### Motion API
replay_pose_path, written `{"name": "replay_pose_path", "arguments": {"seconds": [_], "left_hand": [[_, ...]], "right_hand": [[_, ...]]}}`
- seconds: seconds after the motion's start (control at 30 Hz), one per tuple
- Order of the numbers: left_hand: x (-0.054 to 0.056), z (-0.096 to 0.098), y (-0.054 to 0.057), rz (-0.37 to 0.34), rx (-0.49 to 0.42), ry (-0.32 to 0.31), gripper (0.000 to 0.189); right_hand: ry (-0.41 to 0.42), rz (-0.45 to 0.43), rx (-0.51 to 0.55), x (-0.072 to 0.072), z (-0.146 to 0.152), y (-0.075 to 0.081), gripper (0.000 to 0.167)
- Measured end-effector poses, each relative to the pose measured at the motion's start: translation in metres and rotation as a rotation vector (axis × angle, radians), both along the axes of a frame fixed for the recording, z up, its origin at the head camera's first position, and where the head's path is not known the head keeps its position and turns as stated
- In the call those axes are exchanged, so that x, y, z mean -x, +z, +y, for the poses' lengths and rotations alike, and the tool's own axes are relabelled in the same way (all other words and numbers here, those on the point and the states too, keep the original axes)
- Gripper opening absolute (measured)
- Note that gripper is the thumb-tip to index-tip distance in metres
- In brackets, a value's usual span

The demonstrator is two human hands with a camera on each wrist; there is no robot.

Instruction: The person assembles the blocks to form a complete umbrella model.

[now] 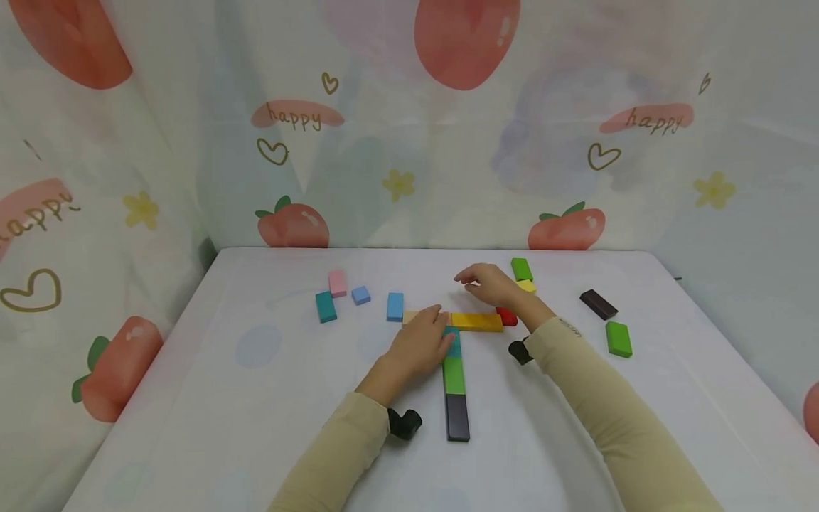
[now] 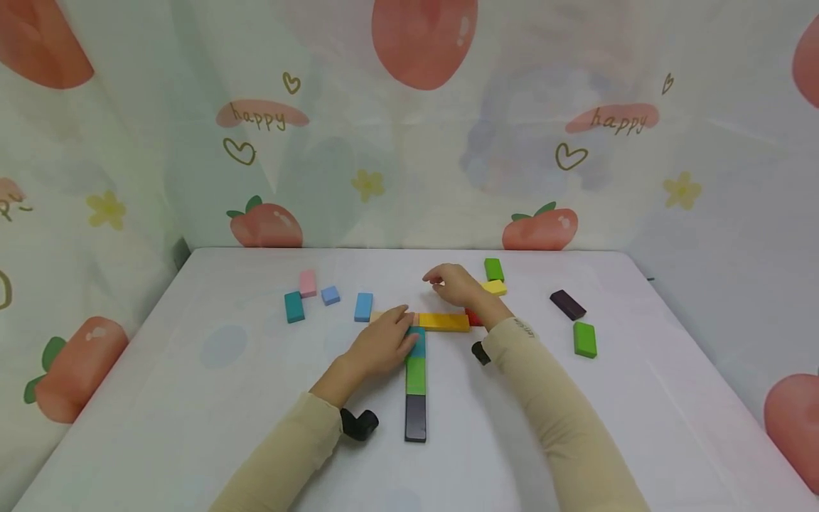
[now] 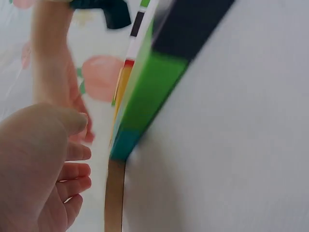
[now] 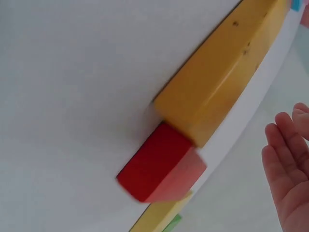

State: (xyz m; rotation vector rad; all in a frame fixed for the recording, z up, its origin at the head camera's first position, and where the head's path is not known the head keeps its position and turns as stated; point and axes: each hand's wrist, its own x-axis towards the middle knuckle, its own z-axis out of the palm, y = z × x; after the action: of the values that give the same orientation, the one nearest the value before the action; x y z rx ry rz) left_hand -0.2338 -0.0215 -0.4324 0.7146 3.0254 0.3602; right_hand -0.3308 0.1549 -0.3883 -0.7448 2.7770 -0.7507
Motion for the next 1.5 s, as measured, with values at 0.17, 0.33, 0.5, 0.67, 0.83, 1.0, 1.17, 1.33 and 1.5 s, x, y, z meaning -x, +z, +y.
{"name": "replay_pose_path", "arguments": {"seconds": [0.17, 0.33, 0.5, 0.67, 0.83, 1.0, 1.17, 1.33, 1.5], "left_hand": [[0.003, -0.021, 0.0, -0.009, -0.021, 0.085, 0.053], [0.004, -0.037, 0.0, -0.011, -0.058, 0.105, 0.054], [0.004, -0.051, -0.004, 0.007, -0.08, 0.131, 0.054], [0.005, -0.06, -0.008, 0.029, -0.082, 0.137, 0.054], [0.005, -0.062, -0.009, 0.029, -0.076, 0.125, 0.053], [0.008, -0.06, -0.008, -0.004, -0.065, 0.125, 0.052], [0.008, -0.057, -0.006, -0.025, -0.042, 0.132, 0.052], [0.008, -0.056, -0.004, -0.006, -0.031, 0.123, 0.049], [0.008, -0.058, -0.004, 0.014, -0.032, 0.111, 0.046]], "right_hand": [[-0.079, -0.022, -0.011, 0.005, 0.015, -0.002, 0.028], [-0.224, -0.034, -0.004, 0.011, 0.037, -0.001, 0.03], [-0.395, 0.047, -0.088, 0.017, 0.057, -0.003, 0.034], [-0.491, 0.044, -0.162, 0.024, 0.066, -0.01, 0.038], [-0.516, 0.0, -0.186, 0.032, 0.07, -0.014, 0.036], [-0.511, -0.004, -0.203, 0.04, 0.072, -0.019, 0.031], [-0.543, -0.035, -0.18, 0.042, 0.073, -0.02, 0.028], [-0.56, -0.064, -0.143, 0.045, 0.073, -0.021, 0.027], [-0.56, -0.073, -0.132, 0.047, 0.067, -0.02, 0.028]]}}
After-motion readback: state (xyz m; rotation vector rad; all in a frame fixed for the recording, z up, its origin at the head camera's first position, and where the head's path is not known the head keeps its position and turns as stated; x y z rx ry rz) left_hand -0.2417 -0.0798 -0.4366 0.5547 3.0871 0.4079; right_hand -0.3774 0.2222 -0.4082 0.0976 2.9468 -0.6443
